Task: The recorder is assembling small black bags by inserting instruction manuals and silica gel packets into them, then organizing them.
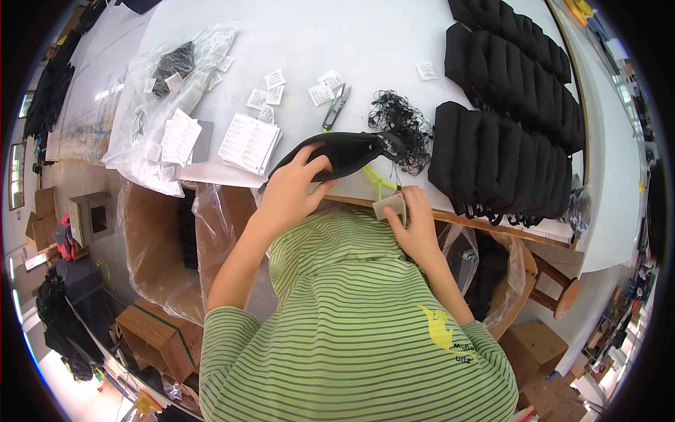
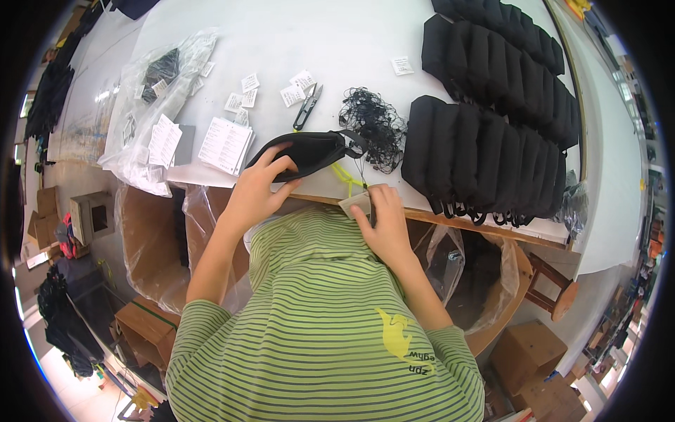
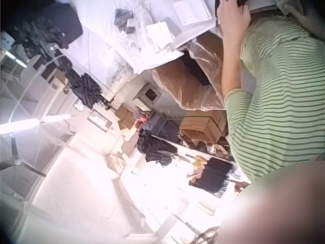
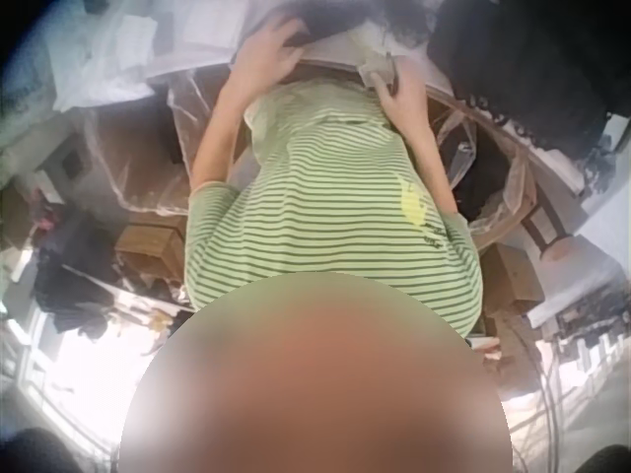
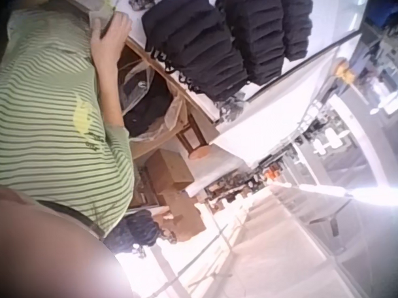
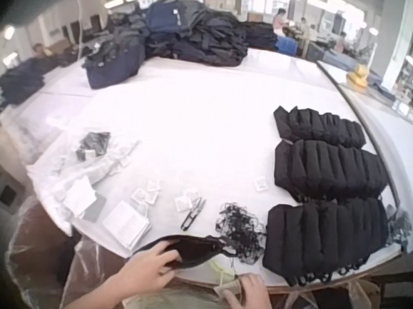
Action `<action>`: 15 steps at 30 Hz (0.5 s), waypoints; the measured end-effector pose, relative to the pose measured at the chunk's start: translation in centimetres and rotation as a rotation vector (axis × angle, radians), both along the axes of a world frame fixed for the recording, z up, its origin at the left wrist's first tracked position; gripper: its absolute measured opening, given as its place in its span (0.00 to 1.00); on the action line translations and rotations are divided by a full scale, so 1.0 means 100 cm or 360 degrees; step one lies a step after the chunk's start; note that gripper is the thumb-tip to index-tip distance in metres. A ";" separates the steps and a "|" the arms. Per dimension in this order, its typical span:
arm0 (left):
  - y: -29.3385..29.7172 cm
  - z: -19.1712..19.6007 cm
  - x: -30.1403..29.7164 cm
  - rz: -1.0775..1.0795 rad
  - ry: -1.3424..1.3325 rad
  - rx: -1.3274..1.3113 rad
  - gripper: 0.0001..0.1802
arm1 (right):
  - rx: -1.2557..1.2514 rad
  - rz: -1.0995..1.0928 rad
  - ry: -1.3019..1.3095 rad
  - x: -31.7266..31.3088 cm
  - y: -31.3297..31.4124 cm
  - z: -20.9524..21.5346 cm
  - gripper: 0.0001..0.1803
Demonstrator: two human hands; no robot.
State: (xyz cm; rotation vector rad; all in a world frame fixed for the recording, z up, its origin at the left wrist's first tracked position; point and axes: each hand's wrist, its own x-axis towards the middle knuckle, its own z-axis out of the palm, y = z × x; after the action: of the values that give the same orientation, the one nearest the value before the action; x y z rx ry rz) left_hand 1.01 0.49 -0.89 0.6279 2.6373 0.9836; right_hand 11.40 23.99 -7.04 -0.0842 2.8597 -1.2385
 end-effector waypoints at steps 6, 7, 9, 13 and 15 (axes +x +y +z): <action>-0.006 -0.011 -0.011 -0.0104 0.0080 -0.0247 0.13 | -0.0333 -0.0382 -0.0377 -0.005 0.026 0.053 0.29; -0.006 -0.009 -0.014 -0.0084 0.0031 -0.0236 0.13 | -0.0287 -0.0355 -0.0126 -0.005 0.030 0.057 0.29; -0.009 -0.007 -0.018 -0.0068 -0.0018 -0.0220 0.13 | -0.0131 -0.0349 -0.0061 -0.001 0.049 0.059 0.31; -0.017 -0.008 -0.022 -0.0016 0.0088 -0.0231 0.11 | -0.0304 -0.0411 -0.0353 -0.009 0.072 0.075 0.11; -0.016 -0.004 -0.021 0.0012 0.0150 -0.0227 0.10 | -0.0460 -0.0503 -0.0227 -0.014 0.077 0.082 0.05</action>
State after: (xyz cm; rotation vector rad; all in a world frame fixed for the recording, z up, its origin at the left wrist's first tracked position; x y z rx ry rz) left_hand -1.08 -1.09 -1.25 0.6462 2.7637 0.7767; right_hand 9.98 31.66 1.19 0.4489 2.6227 -1.6306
